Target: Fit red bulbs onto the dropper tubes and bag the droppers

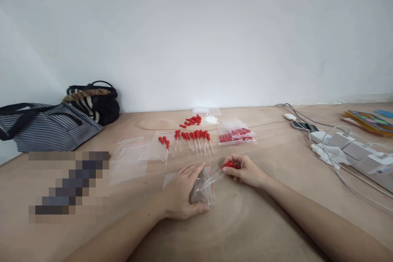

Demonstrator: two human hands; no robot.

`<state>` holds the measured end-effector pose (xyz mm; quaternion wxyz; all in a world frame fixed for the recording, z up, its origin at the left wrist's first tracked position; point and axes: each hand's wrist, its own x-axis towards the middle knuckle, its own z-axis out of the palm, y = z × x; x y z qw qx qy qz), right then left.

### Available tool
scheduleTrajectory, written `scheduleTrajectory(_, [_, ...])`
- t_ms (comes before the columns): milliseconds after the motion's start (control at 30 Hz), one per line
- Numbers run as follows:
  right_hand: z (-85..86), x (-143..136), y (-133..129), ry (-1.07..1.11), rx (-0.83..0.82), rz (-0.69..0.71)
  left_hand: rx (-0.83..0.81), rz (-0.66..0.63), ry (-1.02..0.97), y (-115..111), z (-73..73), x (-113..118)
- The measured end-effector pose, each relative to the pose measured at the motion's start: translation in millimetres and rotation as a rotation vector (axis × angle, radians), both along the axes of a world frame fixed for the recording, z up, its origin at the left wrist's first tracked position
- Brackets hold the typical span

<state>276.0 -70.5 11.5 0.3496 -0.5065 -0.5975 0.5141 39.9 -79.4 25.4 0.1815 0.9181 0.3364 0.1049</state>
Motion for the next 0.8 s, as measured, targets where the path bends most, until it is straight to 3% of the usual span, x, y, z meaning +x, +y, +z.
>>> scheduleTrajectory(133, [-0.1,2,1,0.009,0.059,0.088,0.01,0.007,0.0,-2,2.2,3])
scheduleTrajectory(333, [-3.8,0,-7,0.133,-0.077,0.3,0.013,0.043,-0.019,-4,2.7,7])
scheduleTrajectory(500, [-5.4,-3,-9,0.188,-0.015,0.273,0.016,0.041,-0.02,-4,1.9,8])
scheduleTrajectory(800, [-3.4,-35,-18,-0.059,0.204,0.244,0.026,0.076,-0.048,-5,1.4,11])
